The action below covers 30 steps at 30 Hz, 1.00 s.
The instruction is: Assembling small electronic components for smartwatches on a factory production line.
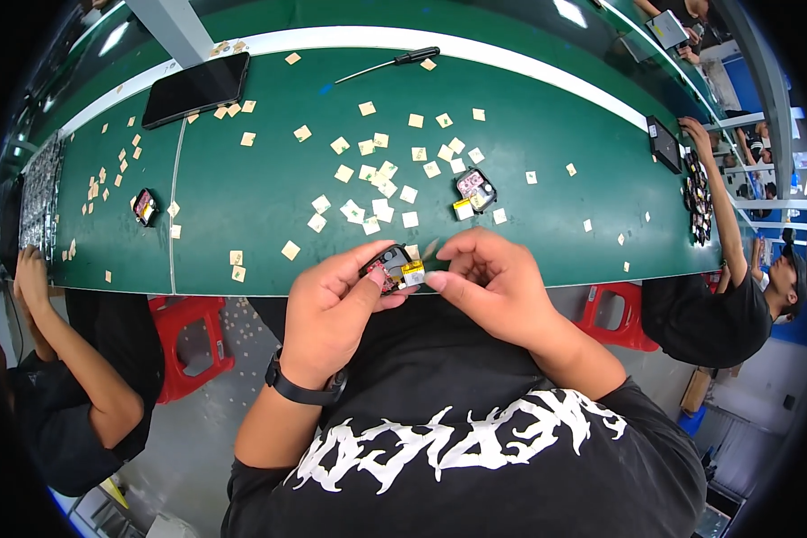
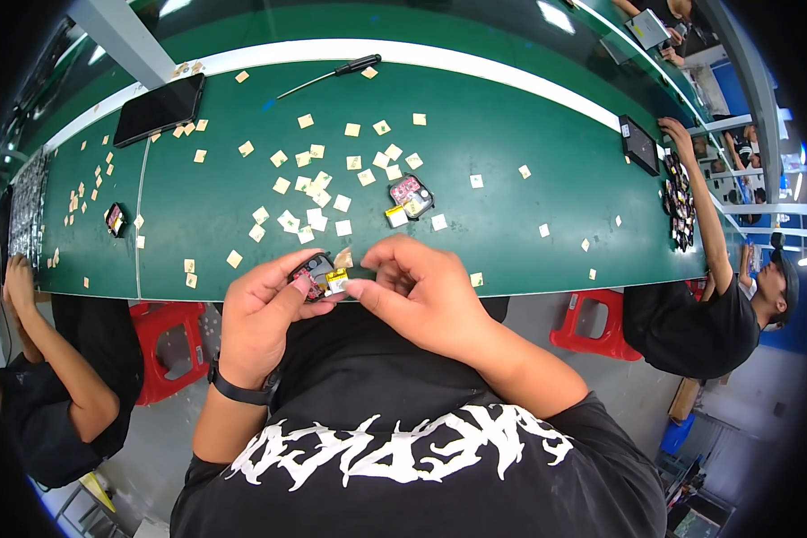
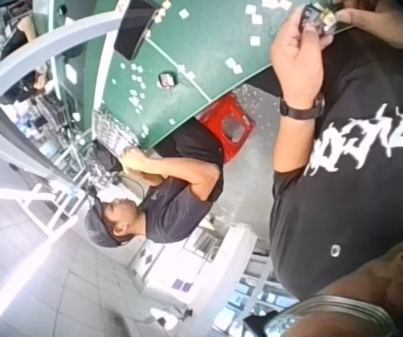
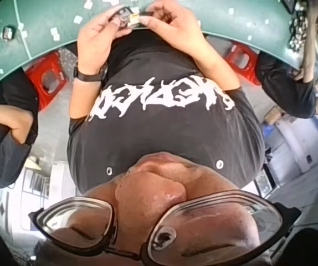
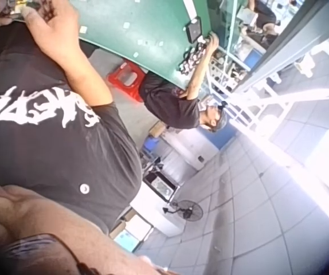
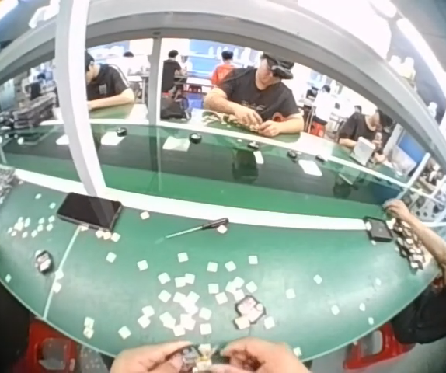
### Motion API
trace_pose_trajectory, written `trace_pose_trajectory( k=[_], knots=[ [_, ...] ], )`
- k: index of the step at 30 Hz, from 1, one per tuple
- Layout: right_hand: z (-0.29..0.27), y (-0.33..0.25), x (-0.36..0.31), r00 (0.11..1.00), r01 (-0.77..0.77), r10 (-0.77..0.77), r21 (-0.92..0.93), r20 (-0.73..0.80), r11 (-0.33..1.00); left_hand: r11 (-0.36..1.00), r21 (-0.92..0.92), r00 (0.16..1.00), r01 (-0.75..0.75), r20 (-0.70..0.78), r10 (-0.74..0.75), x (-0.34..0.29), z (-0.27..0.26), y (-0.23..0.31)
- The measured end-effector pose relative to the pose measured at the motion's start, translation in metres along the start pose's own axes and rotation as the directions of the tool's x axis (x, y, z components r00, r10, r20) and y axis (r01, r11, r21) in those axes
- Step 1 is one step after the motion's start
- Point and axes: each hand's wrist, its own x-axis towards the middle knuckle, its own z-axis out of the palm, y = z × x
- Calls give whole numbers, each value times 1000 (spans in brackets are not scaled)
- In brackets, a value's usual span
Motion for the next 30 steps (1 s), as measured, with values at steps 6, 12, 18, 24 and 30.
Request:
trace_pose_trajectory(
  k=[6, 12, 18, 24, 30],
  knots=[
    [0, -4, 7, 922, 385, -361, -222, 142, 896, 998, 48, 999, -45, -18, 46, -2, 6, -4],
    [3, -3, 7, 845, 534, -510, -298, 160, 791, 977, 69, 977, -203, -51, 207, -1, 10, -6],
    [8, -20, 0, 992, 112, -103, -127, 78, 985, 982, 8, 977, -190, -98, 190, 0, 15, -6],
    [11, -19, -1, 992, 122, -124, -179, 0, 976, 954, 4, 949, -300, -102, 299, 4, 21, -11],
    [15, -15, 2, 959, 251, -278, -278, -61, 927, 943, 184, 946, -276, -122, 301, 6, 19, -18]
  ],
)
